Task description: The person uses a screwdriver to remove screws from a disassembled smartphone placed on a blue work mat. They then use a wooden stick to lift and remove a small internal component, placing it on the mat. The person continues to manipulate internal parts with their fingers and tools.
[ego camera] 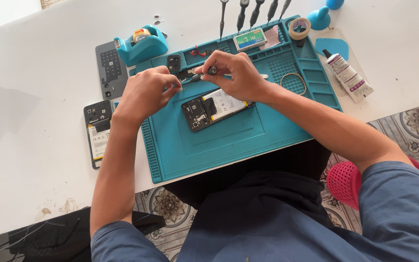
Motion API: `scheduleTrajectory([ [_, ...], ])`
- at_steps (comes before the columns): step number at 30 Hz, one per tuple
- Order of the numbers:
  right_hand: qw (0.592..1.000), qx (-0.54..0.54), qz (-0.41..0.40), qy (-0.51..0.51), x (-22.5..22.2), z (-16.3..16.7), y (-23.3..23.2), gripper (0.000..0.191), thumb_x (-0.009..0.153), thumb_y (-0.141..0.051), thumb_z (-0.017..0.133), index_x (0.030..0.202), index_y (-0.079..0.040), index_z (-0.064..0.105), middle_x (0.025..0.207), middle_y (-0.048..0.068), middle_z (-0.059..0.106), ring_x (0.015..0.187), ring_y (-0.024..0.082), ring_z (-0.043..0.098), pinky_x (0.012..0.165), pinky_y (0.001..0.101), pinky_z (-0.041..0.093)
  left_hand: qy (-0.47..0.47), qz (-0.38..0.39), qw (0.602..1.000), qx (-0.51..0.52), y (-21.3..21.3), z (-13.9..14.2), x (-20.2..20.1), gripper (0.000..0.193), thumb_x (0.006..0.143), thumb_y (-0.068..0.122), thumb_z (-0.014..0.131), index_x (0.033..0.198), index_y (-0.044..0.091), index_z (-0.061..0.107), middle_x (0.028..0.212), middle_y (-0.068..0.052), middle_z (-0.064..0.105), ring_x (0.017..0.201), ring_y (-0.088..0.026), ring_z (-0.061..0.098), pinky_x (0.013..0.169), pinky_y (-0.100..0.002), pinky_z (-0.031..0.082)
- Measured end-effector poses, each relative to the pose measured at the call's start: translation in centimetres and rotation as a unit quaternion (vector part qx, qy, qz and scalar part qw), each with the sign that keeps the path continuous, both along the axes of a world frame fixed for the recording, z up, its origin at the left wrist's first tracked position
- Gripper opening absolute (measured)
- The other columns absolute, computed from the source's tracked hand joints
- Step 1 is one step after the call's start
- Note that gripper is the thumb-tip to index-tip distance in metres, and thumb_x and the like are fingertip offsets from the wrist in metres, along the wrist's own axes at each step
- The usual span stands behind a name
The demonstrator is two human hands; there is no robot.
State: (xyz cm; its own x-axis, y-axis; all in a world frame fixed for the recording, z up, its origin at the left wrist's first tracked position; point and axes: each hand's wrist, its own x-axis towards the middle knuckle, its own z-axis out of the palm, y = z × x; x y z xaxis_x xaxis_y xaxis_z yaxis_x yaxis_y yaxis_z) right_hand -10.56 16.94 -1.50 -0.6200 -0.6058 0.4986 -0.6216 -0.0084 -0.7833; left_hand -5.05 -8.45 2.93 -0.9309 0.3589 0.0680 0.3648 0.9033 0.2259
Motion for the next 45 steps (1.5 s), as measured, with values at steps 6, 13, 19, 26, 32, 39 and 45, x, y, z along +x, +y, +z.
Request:
scheduleTrajectory([
  [6,1.0,0.001,0.009,-0.006,0.0,-0.1,-0.2,0.008,0.1,0.001,0.069,0.102,0.0,0.062,0.115,0.015,0.077,0.111,0.022,0.076,0.096,0.0329,0.065,-0.007,0.003,1.0,-0.002,0.0,-0.2,-0.1,0.01,0.089,0.019,0.076,0.097,0.018,0.081,0.09,-0.001,0.072,0.084,-0.022,0.071,0.072,-0.04,0.056],
  [13,1.0,0.007,0.018,0.013,0.2,0.1,-0.3,0.006,0.101,0.0,0.068,0.103,-0.001,0.062,0.117,0.014,0.077,0.114,0.023,0.075,0.098,0.0341,0.064,-0.005,-0.001,1.0,-0.007,0.0,-0.4,-0.2,0.012,0.089,0.018,0.074,0.099,0.016,0.081,0.091,-0.001,0.073,0.084,-0.021,0.071,0.072,-0.039,0.057],
  [19,0.999,-0.001,0.014,0.035,0.1,0.3,0.1,0.008,0.101,0.0,0.069,0.105,-0.003,0.063,0.116,0.013,0.077,0.109,0.021,0.077,0.091,0.0325,0.065,0.047,-0.016,0.999,0.015,0.2,-0.4,-0.3,0.02,0.087,0.029,0.081,0.099,0.013,0.08,0.088,-0.002,0.072,0.083,-0.022,0.07,0.072,-0.041,0.055],
  [26,0.996,0.001,0.018,0.085,0.5,0.5,0.2,0.009,0.098,0.001,0.07,0.103,-0.005,0.065,0.118,0.012,0.077,0.107,0.021,0.078,0.091,0.0337,0.064,0.104,-0.035,0.993,0.033,0.1,-0.6,-0.4,0.01,0.09,0.025,0.081,0.093,0.016,0.079,0.087,0.0,0.071,0.084,-0.02,0.069,0.073,-0.039,0.055],
  [32,0.995,0.005,0.006,0.103,0.8,1.1,0.1,0.009,0.099,0.0,0.071,0.104,-0.005,0.066,0.118,0.012,0.077,0.112,0.024,0.076,0.094,0.0344,0.063,0.123,-0.032,0.991,0.041,-0.1,-0.6,-0.3,0.009,0.089,0.022,0.081,0.091,0.014,0.078,0.087,0.001,0.071,0.084,-0.021,0.068,0.074,-0.039,0.055],
  [39,0.995,0.003,0.009,0.101,0.8,1.1,0.1,0.011,0.097,0.002,0.071,0.104,-0.005,0.066,0.118,0.012,0.077,0.112,0.024,0.076,0.094,0.0351,0.063,0.126,-0.034,0.991,0.032,-0.1,-0.9,-0.6,0.009,0.086,0.021,0.083,0.089,0.014,0.078,0.088,0.002,0.071,0.084,-0.02,0.068,0.075,-0.039,0.055],
  [45,0.994,0.002,0.006,0.108,0.7,0.9,0.1,0.01,0.098,0.002,0.071,0.105,-0.004,0.066,0.118,0.012,0.077,0.112,0.024,0.076,0.095,0.0353,0.063,0.126,-0.041,0.991,0.034,-0.1,-0.9,-0.6,0.008,0.085,0.02,0.083,0.089,0.015,0.078,0.088,0.002,0.072,0.085,-0.019,0.068,0.077,-0.039,0.055],
])
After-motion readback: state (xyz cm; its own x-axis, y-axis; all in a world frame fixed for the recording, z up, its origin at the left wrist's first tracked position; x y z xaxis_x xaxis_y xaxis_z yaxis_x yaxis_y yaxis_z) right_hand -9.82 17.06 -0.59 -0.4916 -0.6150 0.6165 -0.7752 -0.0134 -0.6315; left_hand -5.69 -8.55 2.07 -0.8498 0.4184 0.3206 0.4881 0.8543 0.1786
